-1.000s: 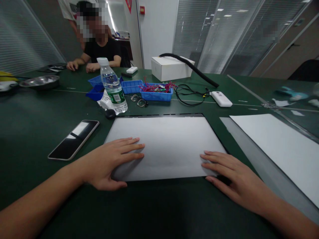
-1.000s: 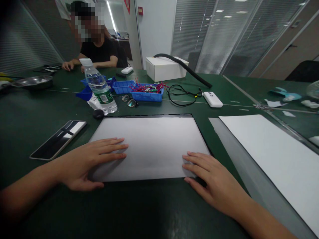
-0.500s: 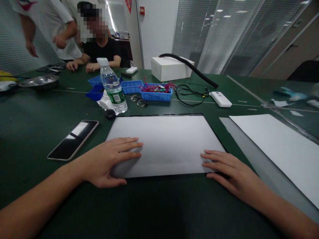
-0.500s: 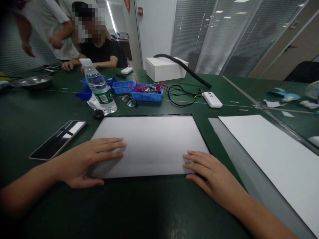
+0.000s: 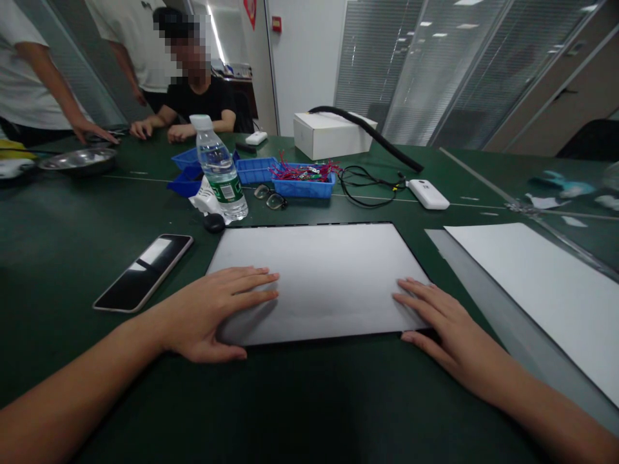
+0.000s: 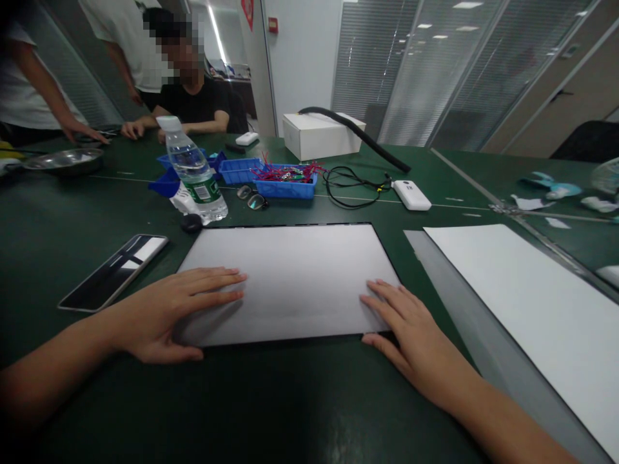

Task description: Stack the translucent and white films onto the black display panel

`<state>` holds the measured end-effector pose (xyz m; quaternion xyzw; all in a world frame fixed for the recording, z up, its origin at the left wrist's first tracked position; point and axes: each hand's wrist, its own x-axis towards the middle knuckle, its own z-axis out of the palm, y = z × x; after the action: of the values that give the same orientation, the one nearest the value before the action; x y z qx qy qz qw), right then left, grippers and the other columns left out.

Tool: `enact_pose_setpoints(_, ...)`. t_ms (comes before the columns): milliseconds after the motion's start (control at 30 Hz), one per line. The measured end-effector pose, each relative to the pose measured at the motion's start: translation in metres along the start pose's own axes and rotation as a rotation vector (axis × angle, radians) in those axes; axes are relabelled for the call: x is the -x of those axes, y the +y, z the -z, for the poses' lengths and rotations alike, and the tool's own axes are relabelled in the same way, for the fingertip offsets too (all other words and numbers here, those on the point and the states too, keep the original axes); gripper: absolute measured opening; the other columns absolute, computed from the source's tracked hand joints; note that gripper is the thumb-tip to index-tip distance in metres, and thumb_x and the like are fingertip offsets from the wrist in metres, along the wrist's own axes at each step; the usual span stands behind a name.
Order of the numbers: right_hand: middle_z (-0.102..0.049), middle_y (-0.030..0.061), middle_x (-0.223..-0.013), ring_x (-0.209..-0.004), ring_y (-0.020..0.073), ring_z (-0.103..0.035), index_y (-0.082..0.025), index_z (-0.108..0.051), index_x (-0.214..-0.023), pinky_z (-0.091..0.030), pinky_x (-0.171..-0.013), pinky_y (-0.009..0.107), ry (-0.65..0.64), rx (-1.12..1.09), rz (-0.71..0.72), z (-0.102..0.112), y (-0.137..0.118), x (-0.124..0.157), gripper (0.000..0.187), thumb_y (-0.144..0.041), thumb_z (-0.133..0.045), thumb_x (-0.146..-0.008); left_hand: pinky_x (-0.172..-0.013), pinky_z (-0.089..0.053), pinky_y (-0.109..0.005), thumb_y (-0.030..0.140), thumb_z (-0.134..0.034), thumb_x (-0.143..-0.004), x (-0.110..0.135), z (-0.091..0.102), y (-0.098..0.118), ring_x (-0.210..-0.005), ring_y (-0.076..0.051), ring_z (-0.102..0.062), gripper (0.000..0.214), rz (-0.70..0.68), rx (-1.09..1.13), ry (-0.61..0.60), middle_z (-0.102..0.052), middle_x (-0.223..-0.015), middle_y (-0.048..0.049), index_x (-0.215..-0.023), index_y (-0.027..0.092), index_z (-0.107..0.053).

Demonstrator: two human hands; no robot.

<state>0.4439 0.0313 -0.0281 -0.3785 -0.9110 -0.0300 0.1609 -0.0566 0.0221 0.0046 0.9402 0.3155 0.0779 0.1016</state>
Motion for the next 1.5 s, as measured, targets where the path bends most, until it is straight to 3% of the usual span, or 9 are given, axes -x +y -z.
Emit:
enact_pose_setpoints(167, -0.046, 0.0192, -0.172, -0.160, 0.0407, -0.043, -0.026, -0.039, -0.169, -0.043, -0.121, 0.077, -0.008, 0.082, -0.110, -0.009, 0.006, 0.009, 0.074, -0.058, -0.059, -0.105, -0.127, -0.043, -0.063, 0.059, -0.084, -0.084, 0.001, -0.001, 0.000, -0.156, -0.046, -0.050, 0.099, 0.010, -0.001, 0.003, -0.042, -0.178, -0.0124, -0.170, 0.034, -0.043)
enact_pose_setpoints(300, -0.042, 0.0185, -0.175, -0.162, 0.0390, -0.041, -0.026, -0.036, -0.171, -0.041, -0.126, 0.073, -0.043, 0.082, -0.131, -0.011, 0.007, 0.011, 0.076, -0.060, -0.056, -0.106, -0.130, -0.037, -0.063, 0.066, -0.083, -0.083, 0.003, -0.001, -0.004, -0.156, -0.045, -0.049, 0.101, -0.005, -0.032, 0.008, -0.042, -0.178, -0.0123, -0.170, 0.034, -0.044)
enact_pose_setpoints(400, -0.037, 0.0177, -0.178, -0.165, 0.0385, -0.035, -0.024, -0.033, -0.172, -0.038, -0.130, 0.069, -0.056, 0.072, -0.175, -0.011, 0.005, 0.012, 0.080, -0.062, -0.056, -0.105, -0.131, -0.035, -0.063, 0.065, -0.075, -0.091, 0.005, -0.001, -0.009, -0.156, -0.042, -0.051, 0.086, 0.041, -0.132, 0.052, -0.047, -0.175, -0.0109, -0.167, 0.033, -0.049)
enact_pose_setpoints(533, -0.030, 0.0190, -0.181, -0.166, 0.0400, -0.031, -0.020, -0.030, -0.173, -0.040, -0.130, 0.066, -0.031, 0.071, -0.241, -0.014, 0.003, 0.014, 0.084, -0.063, -0.053, -0.105, -0.123, -0.044, -0.064, 0.060, -0.057, -0.103, 0.005, -0.001, -0.010, -0.147, -0.042, -0.059, 0.062, 0.250, -0.314, 0.173, -0.061, -0.163, -0.0157, -0.152, 0.023, -0.067)
enact_pose_setpoints(700, -0.033, 0.0216, -0.178, -0.164, 0.0403, -0.035, -0.018, -0.030, -0.173, -0.041, -0.128, 0.067, -0.026, 0.092, -0.254, -0.014, 0.004, 0.015, 0.083, -0.064, -0.050, -0.107, -0.116, -0.049, -0.067, 0.067, -0.043, -0.106, 0.000, -0.002, -0.009, -0.143, -0.047, -0.062, 0.075, 0.634, -0.417, 0.165, -0.058, -0.165, -0.0208, -0.154, 0.015, -0.066)
enact_pose_setpoints(800, -0.034, 0.0203, -0.178, -0.164, 0.0391, -0.035, -0.019, -0.031, -0.172, -0.039, -0.130, 0.067, -0.031, 0.080, -0.254, -0.012, 0.003, 0.014, 0.083, -0.065, -0.051, -0.106, -0.116, -0.049, -0.069, 0.072, -0.041, -0.105, -0.001, -0.005, -0.013, -0.144, -0.052, -0.060, 0.081, 0.772, -0.397, 0.121, -0.055, -0.167, -0.0202, -0.159, 0.014, -0.062)
enact_pose_setpoints(1233, -0.042, 0.0154, -0.176, -0.163, 0.0382, -0.039, -0.025, -0.042, -0.169, -0.039, -0.130, 0.068, -0.038, 0.043, -0.226, -0.006, 0.001, 0.009, 0.076, -0.063, -0.055, -0.105, -0.125, -0.046, -0.060, 0.072, -0.042, -0.103, 0.001, -0.012, -0.021, -0.152, -0.043, -0.055, 0.082, 0.753, -0.272, 0.114, -0.055, -0.168, -0.0129, -0.163, 0.018, -0.059)
enact_pose_setpoints(1500, -0.045, 0.0148, -0.174, -0.162, 0.0396, -0.040, -0.025, -0.044, -0.168, -0.039, -0.129, 0.069, -0.039, 0.053, -0.215, -0.007, 0.001, 0.009, 0.079, -0.067, -0.058, -0.103, -0.125, -0.046, -0.062, 0.073, -0.043, -0.103, 0.007, -0.011, -0.027, -0.153, -0.042, -0.054, 0.080, 0.756, -0.168, 0.169, -0.058, -0.166, -0.0106, -0.162, 0.021, -0.059)
